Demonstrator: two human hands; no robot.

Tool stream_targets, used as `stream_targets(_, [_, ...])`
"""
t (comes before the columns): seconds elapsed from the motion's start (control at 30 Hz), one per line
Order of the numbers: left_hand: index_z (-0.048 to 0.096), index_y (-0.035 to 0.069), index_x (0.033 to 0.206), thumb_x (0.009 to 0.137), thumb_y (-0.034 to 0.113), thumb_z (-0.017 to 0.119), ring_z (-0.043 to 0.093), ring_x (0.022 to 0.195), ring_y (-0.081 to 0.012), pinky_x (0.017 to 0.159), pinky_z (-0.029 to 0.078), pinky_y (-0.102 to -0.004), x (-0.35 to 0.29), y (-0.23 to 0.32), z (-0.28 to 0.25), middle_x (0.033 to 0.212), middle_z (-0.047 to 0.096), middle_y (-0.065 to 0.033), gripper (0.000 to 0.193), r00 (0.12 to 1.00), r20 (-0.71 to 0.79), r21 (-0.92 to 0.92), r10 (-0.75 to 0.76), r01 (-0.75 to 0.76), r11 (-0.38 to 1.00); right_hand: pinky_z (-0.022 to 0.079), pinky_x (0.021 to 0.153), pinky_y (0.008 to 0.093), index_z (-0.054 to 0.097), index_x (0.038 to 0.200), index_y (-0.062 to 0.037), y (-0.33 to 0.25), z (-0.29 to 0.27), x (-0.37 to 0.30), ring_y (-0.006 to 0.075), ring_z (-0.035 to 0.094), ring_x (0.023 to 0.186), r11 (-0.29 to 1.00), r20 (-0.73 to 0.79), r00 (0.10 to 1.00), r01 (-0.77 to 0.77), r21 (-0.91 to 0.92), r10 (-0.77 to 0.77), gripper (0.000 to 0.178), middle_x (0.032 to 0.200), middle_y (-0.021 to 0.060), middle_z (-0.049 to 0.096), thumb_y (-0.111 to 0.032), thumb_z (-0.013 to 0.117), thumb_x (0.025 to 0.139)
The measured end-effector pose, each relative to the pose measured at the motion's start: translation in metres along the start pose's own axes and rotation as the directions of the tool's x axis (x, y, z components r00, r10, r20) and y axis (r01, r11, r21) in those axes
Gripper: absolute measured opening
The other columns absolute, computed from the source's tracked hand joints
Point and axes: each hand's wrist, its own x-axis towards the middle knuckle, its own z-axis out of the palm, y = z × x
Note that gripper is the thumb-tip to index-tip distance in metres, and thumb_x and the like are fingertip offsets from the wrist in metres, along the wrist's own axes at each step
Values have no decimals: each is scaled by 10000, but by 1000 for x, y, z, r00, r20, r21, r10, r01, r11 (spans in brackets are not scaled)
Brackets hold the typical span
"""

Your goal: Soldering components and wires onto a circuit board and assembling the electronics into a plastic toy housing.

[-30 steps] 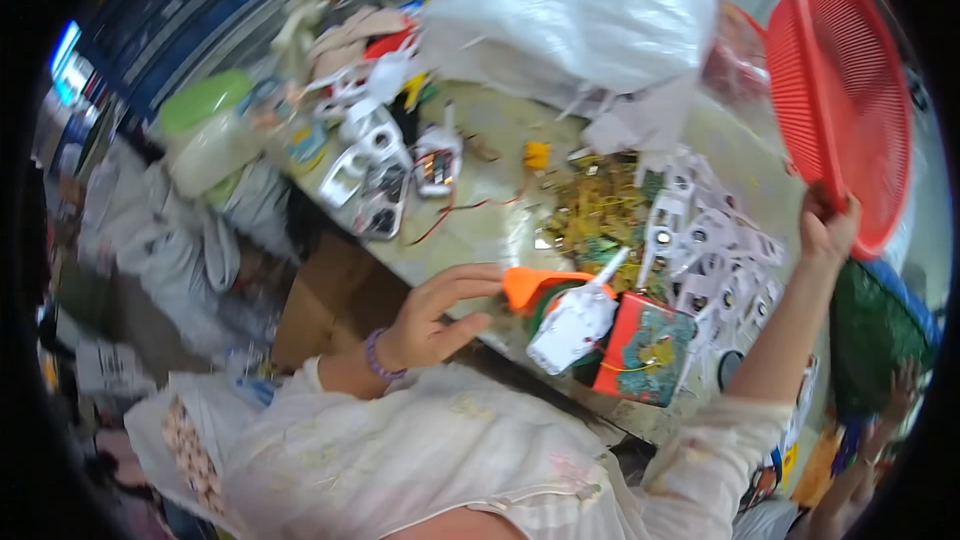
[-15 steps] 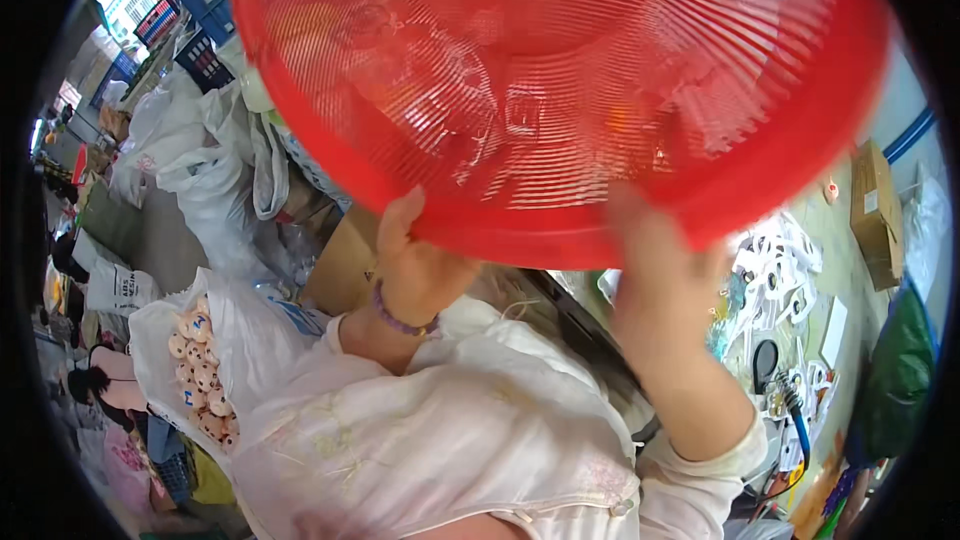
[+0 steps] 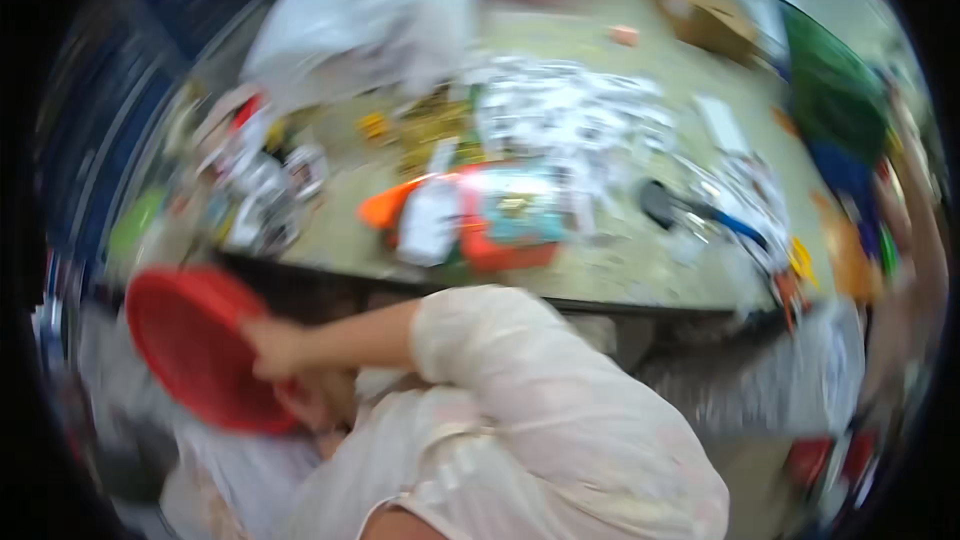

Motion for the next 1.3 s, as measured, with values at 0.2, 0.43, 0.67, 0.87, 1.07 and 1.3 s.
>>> stream_targets(0.2, [516, 1, 1181, 829, 314, 601, 506, 1124, -220, 957, 419, -377, 21, -17, -33, 1156, 571, -115, 479, 823, -461, 336, 331, -183, 924, 483, 827, 426, 522, 1220, 3, 36, 14, -34, 399, 601, 928, 994, -47, 998, -38, -105, 33, 593, 1016, 211, 620, -213, 679, 691])
stream_targets(0.43, [499, 16, 1190, 766, 354, 616, 478, 1105, -178, 899, 434, -334, 26, -45, -43, 1137, 541, -77, 555, 700, -565, 496, 436, -134, 858, 494, 780, 410, 650, 964, -31, 61, -18, -73, 332, 634, 888, 995, 8, 995, -96, -16, 96, 311, 910, 173, 663, -185, 648, 694])
stream_targets(0.67, [493, 77, 1294, 798, 778, 290, 509, 1158, -259, 977, 410, -392, 37, -62, -17, 1280, 535, -97, 882, 702, -666, 690, 252, 451, 566, 506, 818, 380, 623, 1079, -5, 67, -53, -112, 314, 648, 919, 994, 44, 998, -59, 87, 55, 351, 995, 171, 671, -211, 607, 796])
stream_targets(0.87, [321, -27, 1368, 686, 251, 772, 429, 1244, -381, 1042, 347, -441, 67, -60, -9, 1347, 416, -263, 864, 876, 341, 44, 341, 347, -937, 489, 839, 335, 577, 1166, 3, 79, -85, -184, 243, 633, 955, 950, -155, 954, -221, 219, 257, 343, 1037, 168, 650, -165, 596, 868])
stream_targets(1.07, [17, 48, 1472, 768, 32, 563, 627, 713, -404, 669, 492, -501, 76, -58, -24, 783, 639, -236, 891, 809, -155, 36, 568, 579, -815, 492, 787, 285, 574, 1192, -15, 78, -90, -204, 163, 627, 886, 924, -140, 936, -278, 264, 322, 353, 990, 119, 662, -171, 617, 878])
stream_targets(1.3, [215, 20, 1392, 793, 134, 522, 638, 788, -441, 693, 500, -527, 67, -51, -30, 853, 645, -273, 683, 732, -282, -103, 621, 620, -778, 481, 865, 334, 533, 1239, -3, 98, -90, -201, 193, 610, 961, 925, -84, 934, -327, 196, 348, 450, 1095, 142, 640, -272, 572, 880])
